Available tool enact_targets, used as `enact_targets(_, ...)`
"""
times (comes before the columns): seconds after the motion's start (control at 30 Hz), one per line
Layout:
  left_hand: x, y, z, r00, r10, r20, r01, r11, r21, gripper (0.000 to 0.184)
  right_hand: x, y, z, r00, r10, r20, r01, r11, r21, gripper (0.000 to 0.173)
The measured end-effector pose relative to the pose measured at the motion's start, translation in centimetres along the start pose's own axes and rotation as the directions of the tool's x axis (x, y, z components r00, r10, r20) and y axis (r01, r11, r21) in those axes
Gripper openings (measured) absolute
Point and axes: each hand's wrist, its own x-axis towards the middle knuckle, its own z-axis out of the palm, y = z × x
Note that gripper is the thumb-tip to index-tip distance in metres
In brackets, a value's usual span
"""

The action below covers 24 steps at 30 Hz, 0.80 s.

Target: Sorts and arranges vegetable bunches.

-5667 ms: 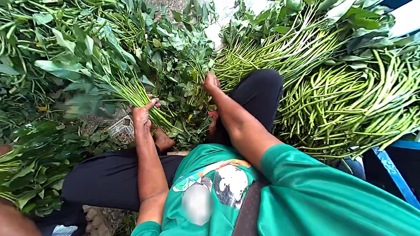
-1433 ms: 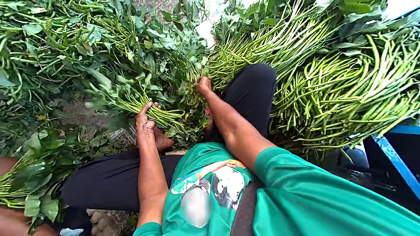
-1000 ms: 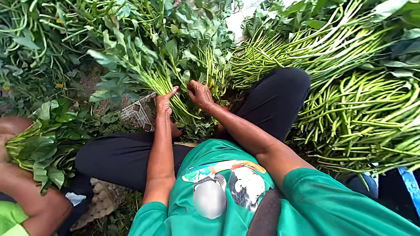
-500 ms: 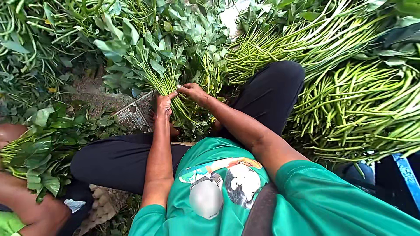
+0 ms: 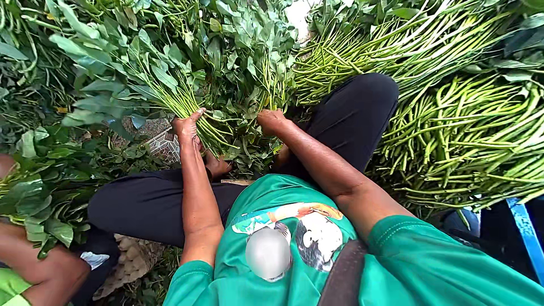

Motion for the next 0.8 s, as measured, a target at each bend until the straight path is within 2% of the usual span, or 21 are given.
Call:
enact_targets(0.03, -0.2, 0.3, -0.2, 1.0, 0.008, 0.005, -0.008, 1.0, 0.014, 0.039, 0.0, 0.1, -0.1, 0.999, -0.019, -0.039, 0.019, 1.0, 0.001, 0.03)
enact_targets(0.1, -0.5, 0.6, -0.4, 0.999, 0.021, 0.035, -0.023, 0.999, 0.044, 0.038, 0.2, -0.4, -0.3, 0.969, -0.138, -0.204, 0.151, 0.988, 0.046, 0.03)
enact_targets(0.17, -0.8, 0.9, -0.3, 0.995, 0.035, 0.089, -0.041, 0.996, 0.074, 0.037, 0.5, -1.7, -0.2, 0.881, -0.316, -0.353, 0.374, 0.921, 0.107, 0.037)
enact_targets(0.23, -1.1, 1.0, 0.1, 0.989, 0.029, 0.142, -0.042, 0.995, 0.089, 0.036, 1.0, -3.0, 0.7, 0.802, -0.446, -0.398, 0.52, 0.849, 0.096, 0.042)
enact_targets(0.3, -1.4, 1.1, 0.6, 0.983, 0.008, 0.183, -0.021, 0.997, 0.068, 0.032, 1.3, -4.0, 2.0, 0.776, -0.486, -0.403, 0.556, 0.828, 0.072, 0.038)
enact_targets(0.37, -1.7, 1.3, 1.0, 0.981, -0.019, 0.191, 0.011, 0.999, 0.045, 0.032, 1.0, -4.6, 2.9, 0.762, -0.46, -0.457, 0.554, 0.828, 0.09, 0.03)
enact_targets(0.47, -1.8, 1.2, 1.0, 0.992, -0.068, 0.109, 0.071, 0.997, -0.028, 0.032, -0.7, -4.7, 3.9, 0.712, -0.481, -0.512, 0.584, 0.81, 0.051, 0.029)
enact_targets(0.57, -0.9, 1.4, -0.2, 0.997, -0.064, 0.035, 0.068, 0.989, -0.132, 0.037, -2.2, -3.5, 5.4, 0.725, -0.533, -0.435, 0.606, 0.795, 0.036, 0.021)
enact_targets(0.63, -0.1, 1.6, -1.7, 0.999, -0.04, 0.028, 0.044, 0.989, -0.141, 0.041, -2.4, -2.5, 5.9, 0.827, -0.45, -0.338, 0.509, 0.854, 0.106, 0.018)
enact_targets(0.7, -0.1, 1.8, -2.3, 0.999, -0.026, 0.027, 0.029, 0.993, -0.118, 0.039, -2.4, -2.0, 4.3, 0.918, -0.282, -0.279, 0.344, 0.915, 0.208, 0.021)
enact_targets(0.73, -0.3, 1.9, -2.4, 0.999, -0.02, 0.033, 0.023, 0.995, -0.093, 0.038, -2.4, -2.0, 3.1, 0.929, -0.229, -0.29, 0.3, 0.925, 0.233, 0.025)
enact_targets(0.8, -0.7, 2.2, -2.1, 0.998, -0.008, 0.066, 0.009, 1.0, -0.025, 0.038, -2.3, -2.2, 1.4, 0.901, -0.228, -0.368, 0.319, 0.924, 0.21, 0.031)
